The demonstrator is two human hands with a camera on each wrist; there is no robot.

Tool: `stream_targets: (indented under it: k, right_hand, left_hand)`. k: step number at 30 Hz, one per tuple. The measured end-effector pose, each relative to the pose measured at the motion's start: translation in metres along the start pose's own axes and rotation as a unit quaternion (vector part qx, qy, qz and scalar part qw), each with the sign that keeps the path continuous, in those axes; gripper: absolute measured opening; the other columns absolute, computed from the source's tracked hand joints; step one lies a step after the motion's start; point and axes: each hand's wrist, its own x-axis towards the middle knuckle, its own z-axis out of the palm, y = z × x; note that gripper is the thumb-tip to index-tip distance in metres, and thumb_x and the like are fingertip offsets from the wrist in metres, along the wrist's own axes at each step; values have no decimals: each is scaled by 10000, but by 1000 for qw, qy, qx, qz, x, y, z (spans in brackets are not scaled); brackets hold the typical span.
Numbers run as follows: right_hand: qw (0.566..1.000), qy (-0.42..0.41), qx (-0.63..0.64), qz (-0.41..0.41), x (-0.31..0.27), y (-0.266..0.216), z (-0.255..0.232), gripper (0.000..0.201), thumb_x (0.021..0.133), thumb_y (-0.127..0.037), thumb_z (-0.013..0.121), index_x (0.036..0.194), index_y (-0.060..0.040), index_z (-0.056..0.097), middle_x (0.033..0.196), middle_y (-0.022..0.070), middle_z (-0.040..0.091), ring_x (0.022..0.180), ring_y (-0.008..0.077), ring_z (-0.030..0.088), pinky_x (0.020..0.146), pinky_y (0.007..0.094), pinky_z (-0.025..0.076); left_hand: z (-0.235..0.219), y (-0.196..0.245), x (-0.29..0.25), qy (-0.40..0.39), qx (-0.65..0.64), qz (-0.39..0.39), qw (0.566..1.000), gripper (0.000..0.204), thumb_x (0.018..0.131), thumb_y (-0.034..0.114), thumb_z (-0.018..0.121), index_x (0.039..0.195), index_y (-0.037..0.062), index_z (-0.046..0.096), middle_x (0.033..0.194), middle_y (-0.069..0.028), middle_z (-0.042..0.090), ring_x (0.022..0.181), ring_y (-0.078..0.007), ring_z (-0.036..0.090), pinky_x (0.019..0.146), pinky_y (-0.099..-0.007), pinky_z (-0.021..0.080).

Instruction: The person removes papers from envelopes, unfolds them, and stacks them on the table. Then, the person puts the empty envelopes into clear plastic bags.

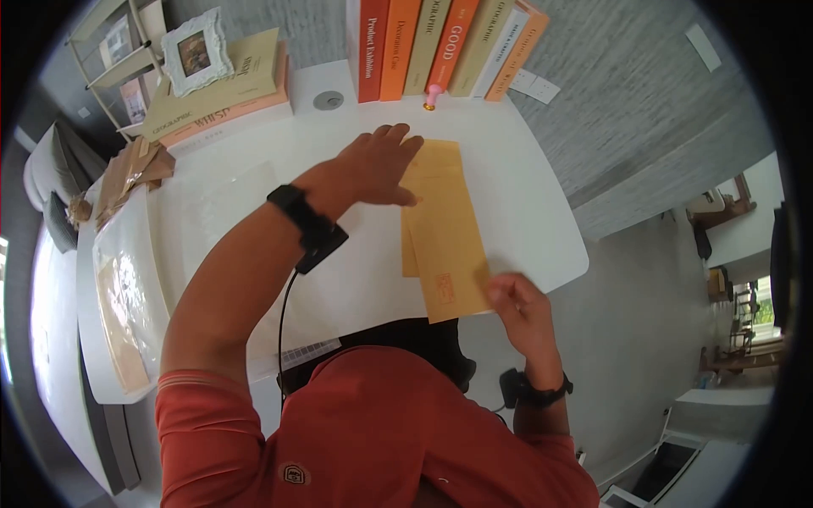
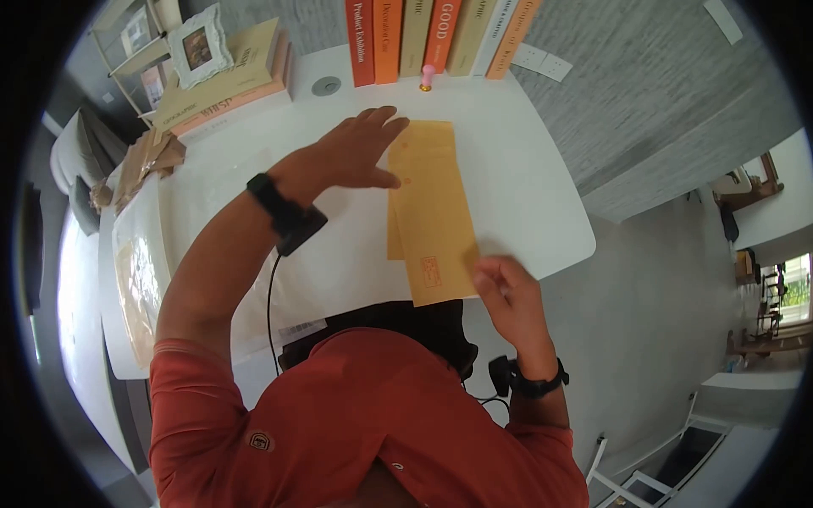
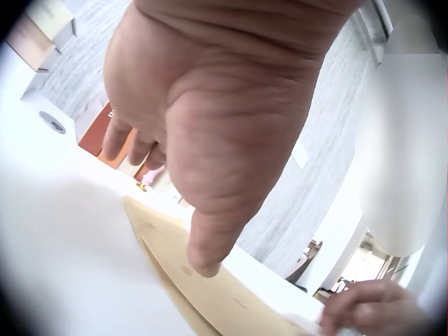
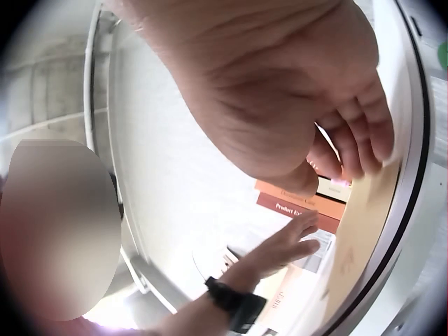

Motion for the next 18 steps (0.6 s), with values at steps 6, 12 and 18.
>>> stream_targets:
  k: [6,12,18]
  right_hand:
    - [894,-86,388,207,-47,31,-6,458,999,-294,640,1307,32,548,1240,129,637,1051,196,664,849,303,557]
    - [825,-25,526,206,-33,40,12,512,982,-248,668,1345,78,511,1217,127,649,1035,202,663,874,307,544]
    - [922,-115,342,144,-48,18,0,368,963,-163,677,1270,35,628,1132,41,688,1022,124,619,892,299,514]
  left_hand:
    - [31,3,46,-26,9,51,998,935,712,518,814,1426,23,468,1438,-202,467,1355,-384,427,1102,-469,396]
    - [43,90,-19,-101,4,31,994,797,786,438,781,1415,54,478,1357,-198,512,1254,-386,498,1044,-452,436]
    - [33,66,-69,42,-70,95,992,651,894,349,722,1414,37,487,1354,-210,526,1257,-387,518,1018,-445,470]
